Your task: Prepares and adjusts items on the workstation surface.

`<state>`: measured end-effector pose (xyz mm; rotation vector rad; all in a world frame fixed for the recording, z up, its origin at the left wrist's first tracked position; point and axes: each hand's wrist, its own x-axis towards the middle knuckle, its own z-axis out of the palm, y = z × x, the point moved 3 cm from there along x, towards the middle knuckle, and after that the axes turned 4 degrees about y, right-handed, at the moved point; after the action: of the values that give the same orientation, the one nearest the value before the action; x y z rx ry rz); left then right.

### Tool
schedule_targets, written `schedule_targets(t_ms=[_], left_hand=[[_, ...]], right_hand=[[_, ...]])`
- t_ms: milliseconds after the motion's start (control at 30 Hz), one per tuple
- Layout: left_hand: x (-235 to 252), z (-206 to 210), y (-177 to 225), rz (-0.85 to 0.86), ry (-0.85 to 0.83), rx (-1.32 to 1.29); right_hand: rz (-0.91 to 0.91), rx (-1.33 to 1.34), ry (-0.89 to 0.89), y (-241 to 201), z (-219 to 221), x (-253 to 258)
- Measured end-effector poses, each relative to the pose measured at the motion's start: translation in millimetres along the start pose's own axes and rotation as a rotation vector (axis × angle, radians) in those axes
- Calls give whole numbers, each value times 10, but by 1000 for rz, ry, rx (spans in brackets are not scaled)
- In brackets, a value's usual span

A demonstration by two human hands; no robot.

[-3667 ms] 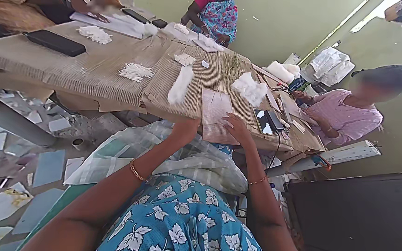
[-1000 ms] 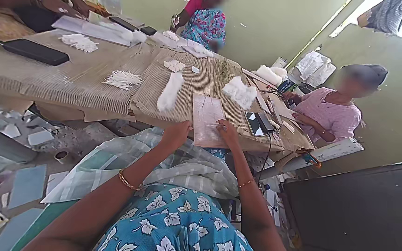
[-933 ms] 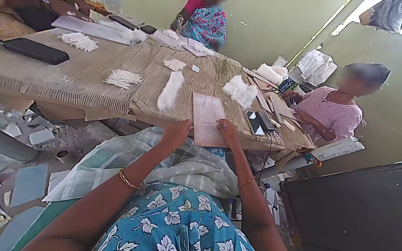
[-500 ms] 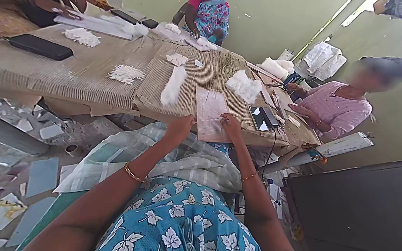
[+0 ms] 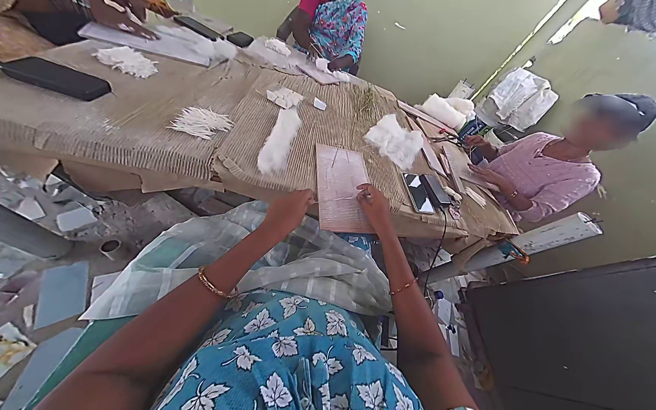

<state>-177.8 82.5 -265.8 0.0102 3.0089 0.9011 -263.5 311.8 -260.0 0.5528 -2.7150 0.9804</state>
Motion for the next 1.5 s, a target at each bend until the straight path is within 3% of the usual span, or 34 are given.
schedule_targets(t_ms=[133, 233, 300, 433, 867, 1100, 1300, 1500], left_hand=[[-8, -10, 8, 13, 19, 13], [-5, -19, 18, 13, 19, 41], [-2, -23, 30, 3, 18, 57], [-22, -29, 92, 13, 24, 72], [-144, -39, 155, 19, -123, -2], [-153, -23, 123, 33, -181, -81], [17, -142, 114, 28, 51, 12], [275, -159, 199, 78, 134, 275]], right_hand=[[-11, -6, 31, -31, -37, -16], [-140, -68, 16, -145, -74, -58], [-247, -119, -93, -230, 1, -72], [-163, -288, -375, -333, 209, -129], [-111, -442, -709, -370, -125, -535], [-90, -400, -720, -387, -126, -486], [-148, -214, -505, -472, -193, 35], [-122, -253, -531, -699, 47, 408]])
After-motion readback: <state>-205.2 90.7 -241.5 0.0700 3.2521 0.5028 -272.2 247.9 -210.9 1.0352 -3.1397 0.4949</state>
